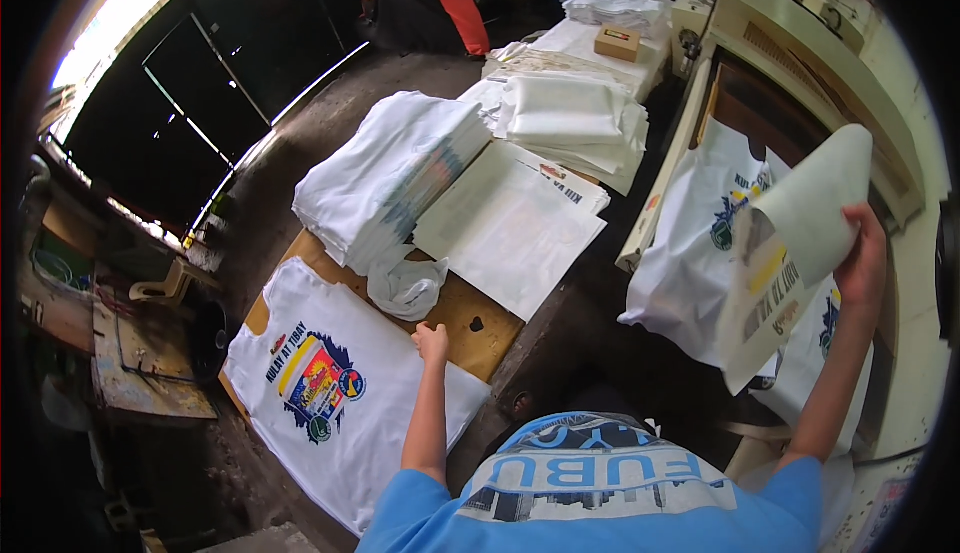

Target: Operating a heat press machine to print graphics onto t-shirt panels.

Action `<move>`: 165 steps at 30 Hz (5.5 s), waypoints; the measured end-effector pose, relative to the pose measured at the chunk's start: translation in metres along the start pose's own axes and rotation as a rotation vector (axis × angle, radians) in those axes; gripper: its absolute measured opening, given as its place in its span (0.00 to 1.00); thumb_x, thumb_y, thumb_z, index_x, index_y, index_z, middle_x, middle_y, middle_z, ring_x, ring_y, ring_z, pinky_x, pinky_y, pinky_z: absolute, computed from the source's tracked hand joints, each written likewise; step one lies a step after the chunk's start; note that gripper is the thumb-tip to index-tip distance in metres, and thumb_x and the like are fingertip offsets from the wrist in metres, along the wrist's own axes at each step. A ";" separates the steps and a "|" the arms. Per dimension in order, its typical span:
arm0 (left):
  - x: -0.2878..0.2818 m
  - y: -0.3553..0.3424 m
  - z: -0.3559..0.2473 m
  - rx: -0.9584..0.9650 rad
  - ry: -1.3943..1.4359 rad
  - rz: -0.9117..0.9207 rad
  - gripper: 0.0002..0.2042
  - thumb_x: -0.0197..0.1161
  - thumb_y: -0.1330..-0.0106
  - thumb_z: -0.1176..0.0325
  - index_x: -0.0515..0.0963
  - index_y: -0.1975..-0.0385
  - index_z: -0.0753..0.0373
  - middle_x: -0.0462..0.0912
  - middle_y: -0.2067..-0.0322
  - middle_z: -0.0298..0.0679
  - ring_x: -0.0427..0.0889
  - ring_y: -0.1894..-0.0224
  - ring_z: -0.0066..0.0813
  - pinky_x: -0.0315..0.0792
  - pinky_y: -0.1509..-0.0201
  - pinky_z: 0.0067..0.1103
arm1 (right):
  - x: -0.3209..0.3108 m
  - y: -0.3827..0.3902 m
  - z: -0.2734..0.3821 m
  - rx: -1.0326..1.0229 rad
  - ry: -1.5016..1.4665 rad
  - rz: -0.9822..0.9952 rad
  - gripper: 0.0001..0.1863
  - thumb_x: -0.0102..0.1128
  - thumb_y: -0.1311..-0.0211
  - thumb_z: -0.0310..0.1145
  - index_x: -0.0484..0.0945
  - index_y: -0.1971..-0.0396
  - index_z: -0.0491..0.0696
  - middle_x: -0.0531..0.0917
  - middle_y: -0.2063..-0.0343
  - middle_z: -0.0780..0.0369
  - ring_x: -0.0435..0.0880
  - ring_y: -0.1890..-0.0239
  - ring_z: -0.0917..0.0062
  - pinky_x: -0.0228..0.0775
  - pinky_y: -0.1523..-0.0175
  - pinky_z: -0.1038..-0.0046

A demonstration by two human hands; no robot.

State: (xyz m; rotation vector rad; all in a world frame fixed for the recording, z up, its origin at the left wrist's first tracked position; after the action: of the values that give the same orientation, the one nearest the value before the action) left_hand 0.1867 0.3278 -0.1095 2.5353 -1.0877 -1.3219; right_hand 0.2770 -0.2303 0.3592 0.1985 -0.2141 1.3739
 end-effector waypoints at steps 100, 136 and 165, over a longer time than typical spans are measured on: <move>0.345 0.566 -0.152 0.456 0.006 1.297 0.17 0.53 0.38 0.53 0.74 0.62 0.63 0.77 0.69 0.33 0.73 0.67 0.20 0.67 0.66 0.19 | -0.690 0.288 -0.299 0.027 -0.830 -1.091 0.37 0.52 0.50 0.59 0.60 0.49 0.44 0.70 0.55 0.56 0.69 0.55 0.64 0.61 0.49 0.58; 0.086 0.307 -0.432 0.939 0.530 0.610 0.10 0.61 0.43 0.62 0.77 0.74 0.64 0.75 0.78 0.29 0.70 0.76 0.16 0.64 0.72 0.17 | -0.417 0.086 -0.029 0.041 0.385 -0.274 0.10 0.53 0.53 0.22 0.71 0.67 0.41 0.77 0.73 0.62 0.77 0.75 0.80 0.74 0.68 0.81; 0.173 0.231 -0.187 0.383 0.333 0.856 0.11 0.59 0.41 0.59 0.76 0.73 0.61 0.71 0.80 0.27 0.67 0.79 0.14 0.59 0.79 0.13 | -0.405 0.099 -0.167 0.249 0.320 -0.208 0.04 0.60 0.57 0.24 0.73 0.83 0.45 0.74 0.84 0.69 0.71 0.80 0.87 0.61 0.75 0.84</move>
State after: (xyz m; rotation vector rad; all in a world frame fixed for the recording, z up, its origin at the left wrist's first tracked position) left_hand 0.2630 0.0032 -0.0246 1.9252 -2.1206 -0.4827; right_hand 0.1116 -0.5508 0.0921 0.1987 0.2399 1.2033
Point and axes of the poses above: each hand's wrist, its own y-axis away from the middle knuckle, its own x-axis out of the palm, z = x × y, the point moved 5 cm from there along -y, towards the middle knuckle
